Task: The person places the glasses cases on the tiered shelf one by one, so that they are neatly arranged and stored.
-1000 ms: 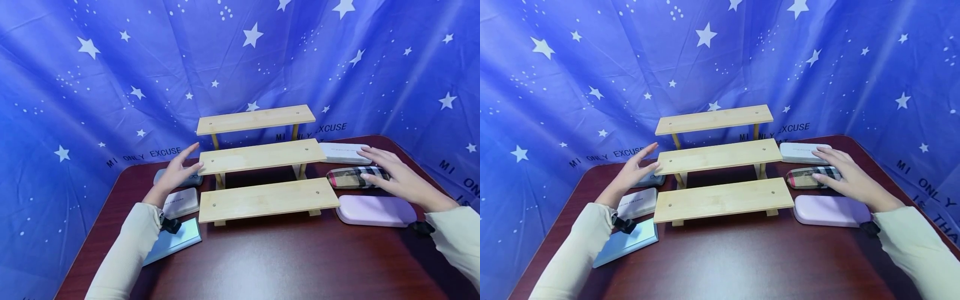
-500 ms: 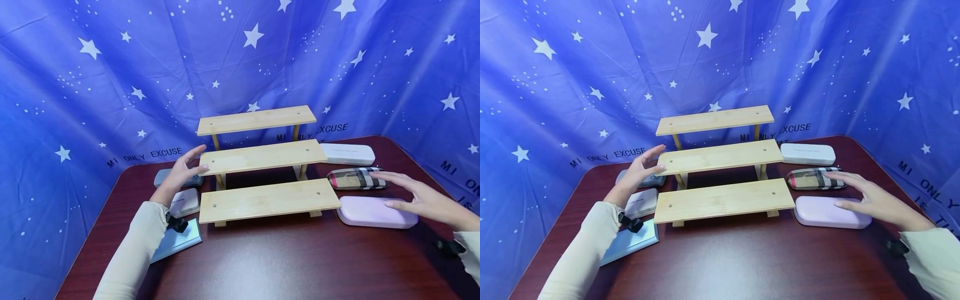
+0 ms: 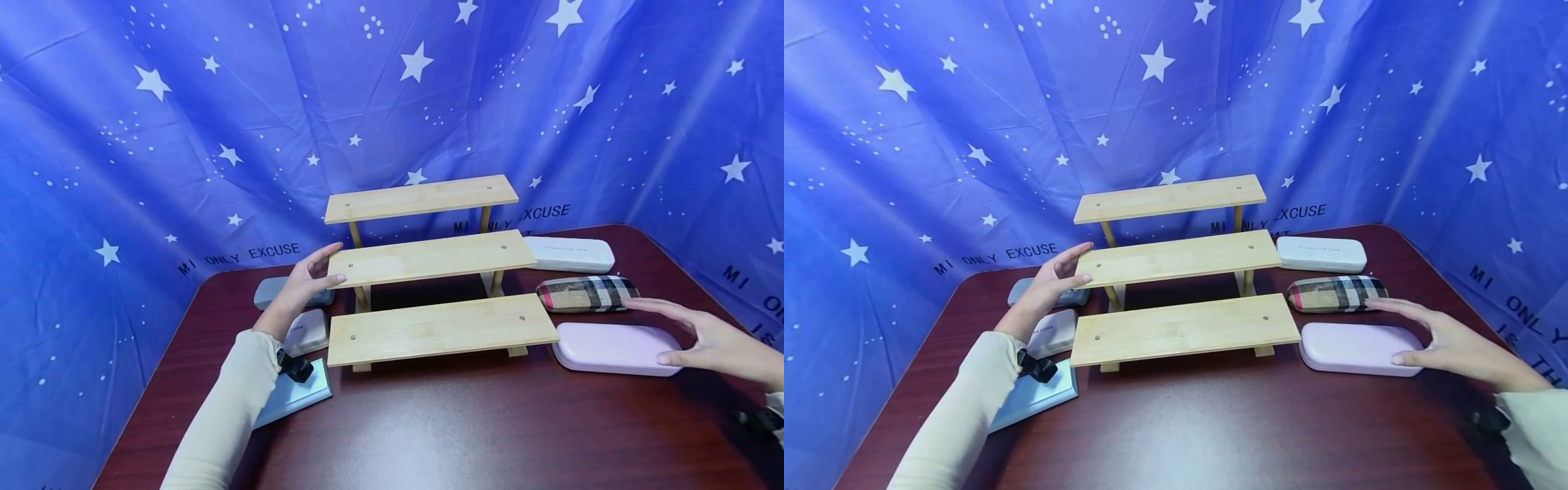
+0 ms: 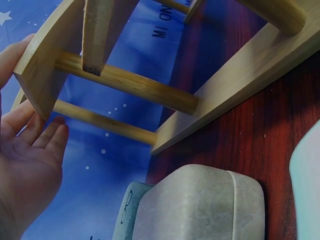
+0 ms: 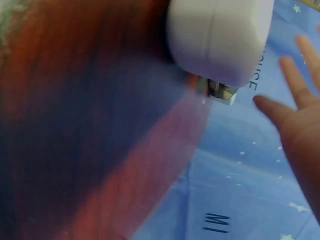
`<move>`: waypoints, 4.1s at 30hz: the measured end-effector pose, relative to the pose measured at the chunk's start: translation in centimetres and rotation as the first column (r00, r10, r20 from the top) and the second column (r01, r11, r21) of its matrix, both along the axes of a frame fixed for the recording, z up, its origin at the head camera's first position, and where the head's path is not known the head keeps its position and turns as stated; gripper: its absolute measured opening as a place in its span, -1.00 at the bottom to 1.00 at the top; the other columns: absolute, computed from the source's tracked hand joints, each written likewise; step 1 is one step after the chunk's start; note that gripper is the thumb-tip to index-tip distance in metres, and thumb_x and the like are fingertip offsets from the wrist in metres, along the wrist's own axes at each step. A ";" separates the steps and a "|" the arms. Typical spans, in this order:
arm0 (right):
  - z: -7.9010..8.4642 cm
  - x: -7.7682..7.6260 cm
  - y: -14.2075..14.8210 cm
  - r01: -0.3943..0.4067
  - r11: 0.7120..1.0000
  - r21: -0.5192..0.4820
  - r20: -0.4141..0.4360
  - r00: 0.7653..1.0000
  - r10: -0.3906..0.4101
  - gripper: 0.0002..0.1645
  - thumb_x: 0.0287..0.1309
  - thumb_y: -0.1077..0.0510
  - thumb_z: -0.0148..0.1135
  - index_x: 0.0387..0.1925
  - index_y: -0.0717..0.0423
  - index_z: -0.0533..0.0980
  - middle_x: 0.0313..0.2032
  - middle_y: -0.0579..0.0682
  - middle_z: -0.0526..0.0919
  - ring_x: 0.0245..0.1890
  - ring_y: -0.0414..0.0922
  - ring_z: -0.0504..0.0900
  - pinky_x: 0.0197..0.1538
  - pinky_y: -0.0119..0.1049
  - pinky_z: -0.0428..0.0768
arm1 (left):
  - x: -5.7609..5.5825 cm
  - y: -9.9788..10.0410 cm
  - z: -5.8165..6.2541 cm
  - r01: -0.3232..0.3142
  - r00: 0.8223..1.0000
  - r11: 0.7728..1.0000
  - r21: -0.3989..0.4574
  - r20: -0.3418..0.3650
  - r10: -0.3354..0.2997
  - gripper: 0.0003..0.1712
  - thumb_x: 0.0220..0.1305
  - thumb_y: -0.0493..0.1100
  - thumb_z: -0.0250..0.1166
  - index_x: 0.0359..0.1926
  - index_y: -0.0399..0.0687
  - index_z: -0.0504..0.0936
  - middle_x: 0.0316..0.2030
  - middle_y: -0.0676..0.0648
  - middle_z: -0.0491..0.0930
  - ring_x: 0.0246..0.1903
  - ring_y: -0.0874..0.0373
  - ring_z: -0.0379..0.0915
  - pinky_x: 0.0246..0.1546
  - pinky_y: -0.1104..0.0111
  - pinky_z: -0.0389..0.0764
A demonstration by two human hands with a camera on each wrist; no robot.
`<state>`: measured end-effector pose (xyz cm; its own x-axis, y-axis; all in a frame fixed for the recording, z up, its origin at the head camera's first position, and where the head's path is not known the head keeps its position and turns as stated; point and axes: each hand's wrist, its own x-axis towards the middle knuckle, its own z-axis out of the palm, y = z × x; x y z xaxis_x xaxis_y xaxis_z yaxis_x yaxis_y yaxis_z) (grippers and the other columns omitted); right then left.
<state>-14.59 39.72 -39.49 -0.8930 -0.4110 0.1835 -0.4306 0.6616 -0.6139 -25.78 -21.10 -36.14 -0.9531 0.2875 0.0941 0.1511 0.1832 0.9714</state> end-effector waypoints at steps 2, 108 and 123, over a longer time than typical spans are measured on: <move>0.1 0.0 0.2 -0.036 0.998 -0.043 -0.005 0.999 0.036 -0.04 -0.22 0.35 0.37 0.32 0.11 0.26 0.18 -0.55 0.29 0.21 -0.64 0.07 0.21 -0.65 -0.01 | 0.0 0.0 -0.1 0.003 1.000 1.000 0.017 0.001 -0.003 -0.22 0.17 -0.25 0.31 0.39 -0.02 0.22 0.30 -0.17 0.30 0.25 -0.02 0.26 0.08 0.42 0.42; 9.1 -3.9 -4.1 0.085 0.995 -0.061 0.028 0.996 -0.083 -0.25 -0.20 0.29 0.41 0.14 -0.02 0.43 -0.17 -0.19 0.57 -0.32 -0.18 0.50 -0.43 -0.33 0.52 | 1.1 1.0 -0.4 -0.039 0.998 0.988 0.149 -0.040 0.046 -0.31 0.23 -0.37 0.18 0.38 -0.22 0.21 0.34 -0.24 0.22 0.31 0.00 0.18 0.11 0.54 0.37; 11.0 -7.2 -8.7 0.047 0.996 -0.076 0.016 0.999 -0.046 -0.27 -0.13 0.21 0.43 0.18 -0.11 0.44 -0.04 -0.25 0.56 -0.22 -0.18 0.45 -0.28 -0.37 0.41 | 0.9 0.9 -0.5 -0.028 0.998 0.989 0.148 -0.057 0.037 -0.31 0.23 -0.38 0.18 0.38 -0.23 0.20 0.35 -0.21 0.21 0.32 0.01 0.17 0.12 0.53 0.36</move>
